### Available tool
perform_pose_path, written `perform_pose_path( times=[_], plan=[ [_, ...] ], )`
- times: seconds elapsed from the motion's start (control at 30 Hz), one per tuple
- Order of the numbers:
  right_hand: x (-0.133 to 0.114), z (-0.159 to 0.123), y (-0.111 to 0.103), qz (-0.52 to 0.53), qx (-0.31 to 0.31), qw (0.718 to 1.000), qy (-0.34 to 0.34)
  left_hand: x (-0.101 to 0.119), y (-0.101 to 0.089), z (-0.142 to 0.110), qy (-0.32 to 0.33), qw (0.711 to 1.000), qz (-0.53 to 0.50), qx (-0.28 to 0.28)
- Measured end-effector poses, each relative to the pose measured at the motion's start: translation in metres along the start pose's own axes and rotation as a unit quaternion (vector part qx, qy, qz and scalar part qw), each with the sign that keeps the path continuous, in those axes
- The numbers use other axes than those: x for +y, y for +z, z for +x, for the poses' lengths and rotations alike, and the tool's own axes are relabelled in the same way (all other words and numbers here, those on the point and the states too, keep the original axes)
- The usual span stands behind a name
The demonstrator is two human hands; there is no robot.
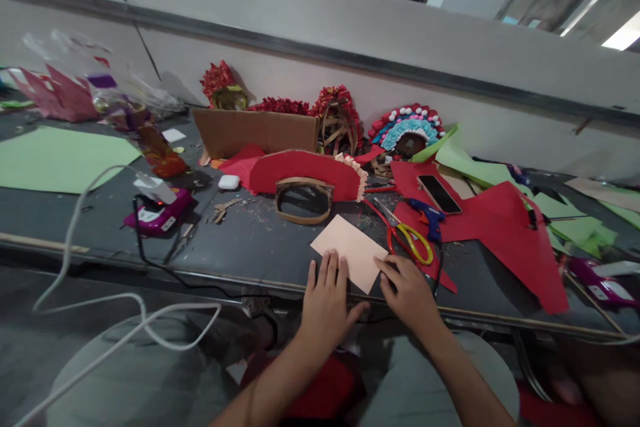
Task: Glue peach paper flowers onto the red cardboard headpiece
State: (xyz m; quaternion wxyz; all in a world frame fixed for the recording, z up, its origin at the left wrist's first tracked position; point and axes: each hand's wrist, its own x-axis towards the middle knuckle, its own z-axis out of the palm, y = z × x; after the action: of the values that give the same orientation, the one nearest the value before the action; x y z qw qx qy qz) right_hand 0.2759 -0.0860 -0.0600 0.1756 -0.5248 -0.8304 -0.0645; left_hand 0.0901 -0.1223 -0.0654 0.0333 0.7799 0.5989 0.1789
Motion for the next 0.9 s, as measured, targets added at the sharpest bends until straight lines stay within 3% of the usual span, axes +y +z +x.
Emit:
perform_pose_path(
  times=[0.13,0.43,0.5,0.6,0.7,0.8,0.9],
  plan=[
    [0.001,-0.011,-0.009,0.109,-0.001,0.99,-0.09,-0.012,-0.004,-0.003,0.027,0.999,-0.027,-0.004],
    [0.013,-0.027,-0.01,0.171,-0.022,0.979,-0.104,-0.044,-0.002,-0.008,0.127,0.984,-0.12,0.034],
    [0.011,-0.021,-0.011,0.228,-0.032,0.97,-0.08,-0.045,-0.002,-0.007,0.132,0.98,-0.142,0.042],
    [0.002,-0.005,-0.013,0.292,-0.069,0.954,0.024,-0.043,-0.005,-0.005,0.095,0.978,-0.177,0.047],
    [-0.007,0.013,-0.012,0.278,-0.097,0.949,0.112,-0.039,-0.008,-0.003,0.0,0.972,-0.234,0.032],
    [-0.011,0.028,-0.007,0.257,-0.109,0.95,0.136,-0.035,-0.008,-0.002,-0.084,0.96,-0.267,0.023],
    [-0.013,0.041,-0.001,0.229,-0.125,0.953,0.155,-0.032,-0.005,-0.002,-0.052,0.974,-0.213,0.054]
  ],
)
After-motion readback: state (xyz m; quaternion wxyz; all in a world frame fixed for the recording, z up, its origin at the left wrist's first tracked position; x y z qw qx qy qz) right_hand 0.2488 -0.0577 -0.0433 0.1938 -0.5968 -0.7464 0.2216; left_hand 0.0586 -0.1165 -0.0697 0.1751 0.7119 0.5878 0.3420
